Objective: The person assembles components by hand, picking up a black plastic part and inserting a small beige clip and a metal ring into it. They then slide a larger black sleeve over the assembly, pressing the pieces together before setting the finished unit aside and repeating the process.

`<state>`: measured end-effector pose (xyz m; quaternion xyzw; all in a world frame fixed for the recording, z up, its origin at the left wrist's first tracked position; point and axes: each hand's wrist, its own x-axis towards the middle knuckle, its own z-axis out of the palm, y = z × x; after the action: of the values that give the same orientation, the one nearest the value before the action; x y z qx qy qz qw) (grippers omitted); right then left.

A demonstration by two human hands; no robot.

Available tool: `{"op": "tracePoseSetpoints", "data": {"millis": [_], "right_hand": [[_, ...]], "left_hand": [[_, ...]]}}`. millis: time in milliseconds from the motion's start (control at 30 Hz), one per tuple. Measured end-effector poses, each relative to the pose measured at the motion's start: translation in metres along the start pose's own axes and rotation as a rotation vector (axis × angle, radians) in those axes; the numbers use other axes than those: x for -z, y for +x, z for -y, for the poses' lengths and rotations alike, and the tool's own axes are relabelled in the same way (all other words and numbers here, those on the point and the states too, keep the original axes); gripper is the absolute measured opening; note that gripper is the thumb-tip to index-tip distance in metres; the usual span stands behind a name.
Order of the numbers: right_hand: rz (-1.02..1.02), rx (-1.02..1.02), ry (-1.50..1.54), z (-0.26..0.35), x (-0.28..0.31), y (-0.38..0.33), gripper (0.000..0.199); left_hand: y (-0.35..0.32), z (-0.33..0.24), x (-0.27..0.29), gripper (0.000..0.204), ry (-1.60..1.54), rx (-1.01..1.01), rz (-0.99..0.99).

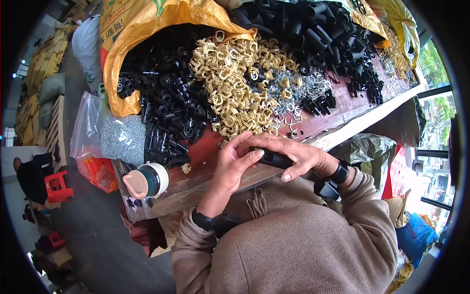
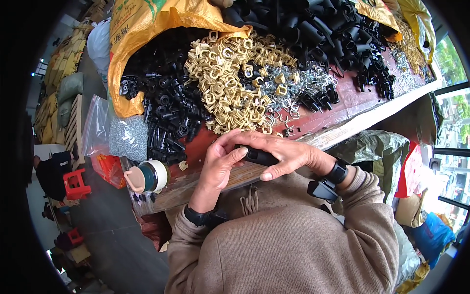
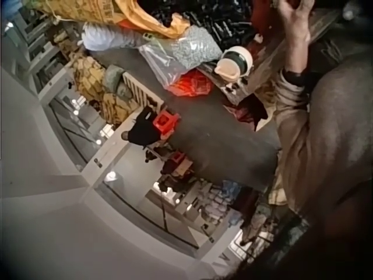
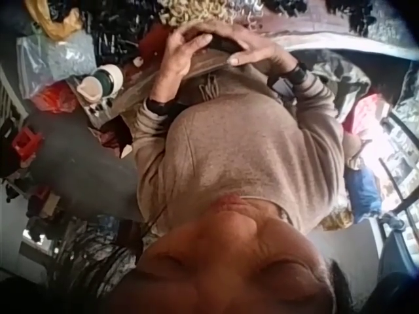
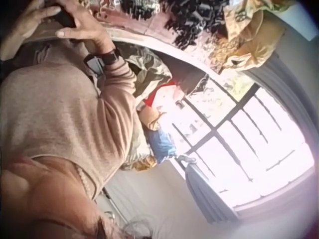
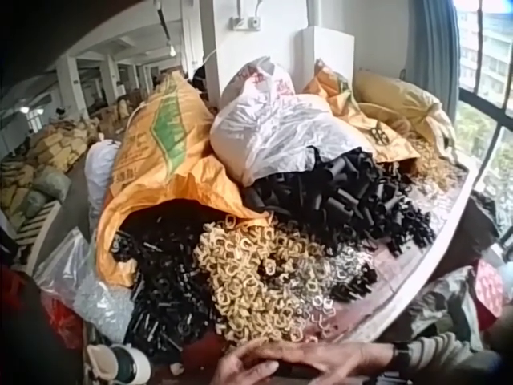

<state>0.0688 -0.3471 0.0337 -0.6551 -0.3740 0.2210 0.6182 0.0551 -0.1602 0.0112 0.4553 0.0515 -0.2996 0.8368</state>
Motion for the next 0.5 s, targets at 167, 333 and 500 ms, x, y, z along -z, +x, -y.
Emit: {"op": "tracePoseSetpoints", "data": {"millis": [167,333,500], "right_hand": [[0.023,0.043,-0.033,-0.0082,-0.0002,-0.0004,0.078],[-0.094,-0.063,0.079,-0.007,-0.0054,-0.0023,0.087],[-0.216,0.01,-0.022,-0.0108,-0.0083,-0.0029,0.093]], "left_hand": [[-0.001,0.0028,0.0005,0.061,-0.079,0.047,0.011],[-0.0016,0.0076,-0.0023,0.067,-0.056,-0.101,0.092],[0.0002,0.0104,-0.0033,0.062,-0.058,-0.089,0.089]]}}
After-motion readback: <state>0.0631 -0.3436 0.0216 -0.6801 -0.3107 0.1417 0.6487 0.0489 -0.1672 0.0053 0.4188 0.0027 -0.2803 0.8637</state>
